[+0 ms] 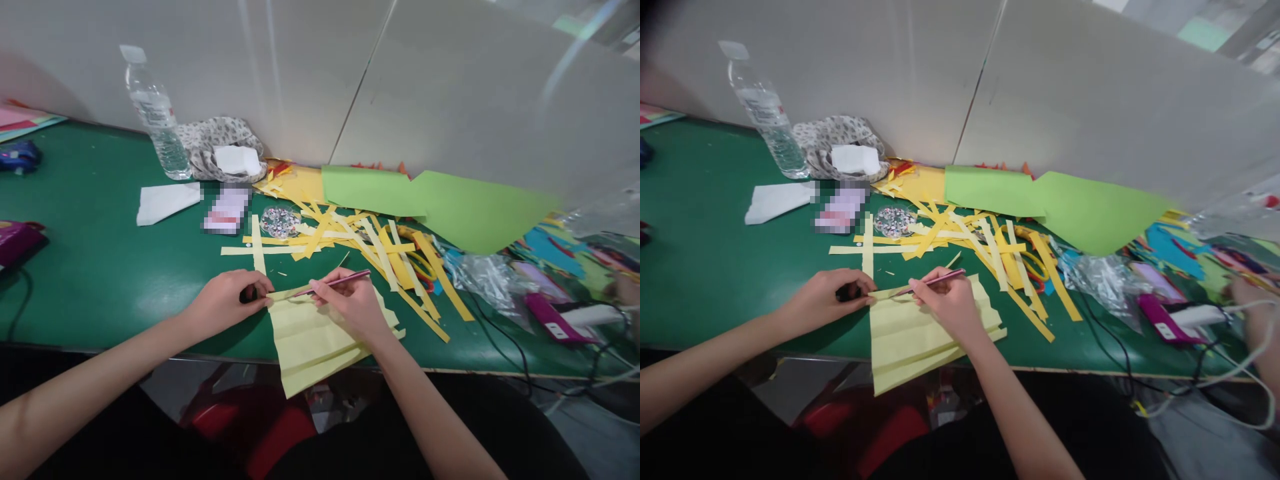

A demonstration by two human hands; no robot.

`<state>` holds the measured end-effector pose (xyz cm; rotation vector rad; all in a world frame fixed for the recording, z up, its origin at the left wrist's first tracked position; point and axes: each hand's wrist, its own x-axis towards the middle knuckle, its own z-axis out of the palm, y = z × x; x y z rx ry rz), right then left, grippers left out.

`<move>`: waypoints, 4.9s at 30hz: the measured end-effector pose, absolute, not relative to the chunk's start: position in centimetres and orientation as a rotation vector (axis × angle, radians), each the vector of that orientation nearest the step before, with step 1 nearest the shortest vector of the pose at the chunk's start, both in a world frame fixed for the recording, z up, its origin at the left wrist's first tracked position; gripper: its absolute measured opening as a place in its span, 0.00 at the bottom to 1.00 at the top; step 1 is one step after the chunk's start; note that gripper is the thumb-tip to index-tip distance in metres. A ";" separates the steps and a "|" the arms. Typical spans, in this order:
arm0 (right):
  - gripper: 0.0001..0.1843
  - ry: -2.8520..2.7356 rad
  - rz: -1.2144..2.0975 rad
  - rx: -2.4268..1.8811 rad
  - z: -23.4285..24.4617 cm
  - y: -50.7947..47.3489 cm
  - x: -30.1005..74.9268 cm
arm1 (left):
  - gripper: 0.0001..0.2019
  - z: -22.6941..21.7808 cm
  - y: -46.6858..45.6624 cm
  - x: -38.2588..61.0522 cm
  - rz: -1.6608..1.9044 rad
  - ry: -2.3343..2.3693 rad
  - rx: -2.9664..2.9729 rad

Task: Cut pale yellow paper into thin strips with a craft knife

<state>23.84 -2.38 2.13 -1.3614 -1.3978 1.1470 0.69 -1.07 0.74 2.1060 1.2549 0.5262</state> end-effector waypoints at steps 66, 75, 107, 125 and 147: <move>0.17 -1.330 0.980 -1.470 2.9 -1.5 26.4 | 0.08 1.4 -0.9 1.1 0.475 1.287 2.118; 0.13 -1.660 0.793 -1.405 4.0 -2.5 26.0 | 0.10 1.3 -0.7 2.0 0.484 1.318 2.143; 0.13 -1.551 0.981 -1.213 2.4 -4.3 22.4 | 0.13 2.3 -3.2 4.6 0.641 1.023 0.912; 0.10 -1.713 0.847 -1.214 1.8 -4.6 21.8 | 0.16 1.4 -2.2 4.5 0.589 1.000 1.207; 0.10 -1.807 0.611 -1.197 1.6 -4.8 21.8 | 0.16 2.0 -2.3 4.6 0.576 1.012 1.133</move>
